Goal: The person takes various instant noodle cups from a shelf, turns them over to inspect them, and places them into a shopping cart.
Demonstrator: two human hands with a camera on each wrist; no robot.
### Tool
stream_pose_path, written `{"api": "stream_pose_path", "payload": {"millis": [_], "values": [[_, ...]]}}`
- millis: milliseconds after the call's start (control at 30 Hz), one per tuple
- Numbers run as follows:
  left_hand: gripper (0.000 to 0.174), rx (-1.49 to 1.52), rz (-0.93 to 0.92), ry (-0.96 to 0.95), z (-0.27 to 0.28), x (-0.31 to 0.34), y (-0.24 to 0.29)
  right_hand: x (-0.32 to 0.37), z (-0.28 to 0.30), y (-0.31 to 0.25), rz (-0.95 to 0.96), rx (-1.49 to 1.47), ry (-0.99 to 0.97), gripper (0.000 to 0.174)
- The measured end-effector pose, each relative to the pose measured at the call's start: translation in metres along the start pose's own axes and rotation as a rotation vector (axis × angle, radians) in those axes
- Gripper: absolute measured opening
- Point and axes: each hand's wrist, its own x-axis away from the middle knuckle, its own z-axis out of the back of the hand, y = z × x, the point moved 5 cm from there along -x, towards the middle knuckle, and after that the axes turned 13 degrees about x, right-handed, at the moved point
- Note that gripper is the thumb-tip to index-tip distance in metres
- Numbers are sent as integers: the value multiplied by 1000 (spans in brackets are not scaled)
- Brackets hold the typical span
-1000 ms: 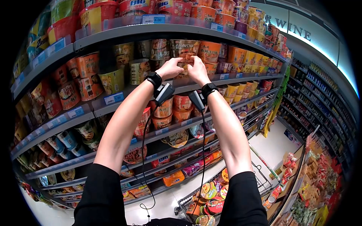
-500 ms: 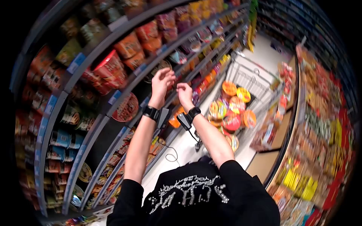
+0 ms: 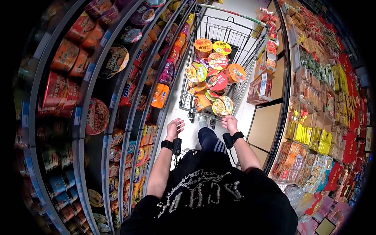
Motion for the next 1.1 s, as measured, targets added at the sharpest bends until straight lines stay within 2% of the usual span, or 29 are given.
{"api": "stream_pose_path", "payload": {"millis": [200, 267, 300, 333, 367, 400, 433, 467, 533, 633, 667, 733, 800, 867, 900, 933, 1000, 1067, 1100], "values": [[35, -107, 44, 14, -24, -20, 2, -44, -6, 10, -27, -85, -18, 25], [34, -131, 64, 14, -36, -34, -5, -75, -21, 3, 32, -242, -149, 11], [35, -148, 84, 8, -44, -38, -9, -120, -24, 30, 111, -464, -350, 7], [37, -165, 107, 0, -52, -43, -14, -125, -21, 19, 183, -124, -138, 9], [39, -199, 149, -25, -58, -50, -22, -144, -16, 20, 378, 87, 85, 8], [40, -212, 183, -57, -65, -56, -31, -163, -14, 17, 482, 229, 196, 15], [37, -237, 203, -64, -74, -61, -36, -163, -8, -1, 798, 518, 480, 19], [35, -256, 224, -67, -84, -64, -39, -167, -5, -4, 512, 557, 436, 27], [33, -251, 274, -48, -95, -78, -49, -151, -3, -47, 267, 516, 341, 38], [38, -261, 334, -59, -113, -97, -63, -190, 4, -10, 209, 421, 228, 45], [46, -233, 356, -103, -110, -108, -76, -195, 6, -4, 226, 399, 173, 43], [57, -344, 461, -141, -123, -118, -93, -171, 9, -28, 263, 569, 189, 46], [67, -526, 501, -163, -134, -135, -110, -171, 12, -21, 333, 709, 257, 51], [70, -509, 527, -209, -141, -153, -128, -168, 21, -7, 148, 604, 106, 49], [72, -613, 459, -288, -147, -165, -132, -169, 20, -5, 173, 493, 11, 44], [72, -609, 462, -291, -149, -171, -137, -172, 20, 6, 12, 420, -61, 39], [78, -567, 492, -171, -144, -173, -134, -163, 19, 15, -87, 352, -107, 36], [81, -445, 475, -38, -139, -174, -124, -160, 12, 13, 3, 430, -128, 33], [72, -389, 414, -4, -155, -164, -101, -162, 4, 13, 165, 305, -195, 32]]}}
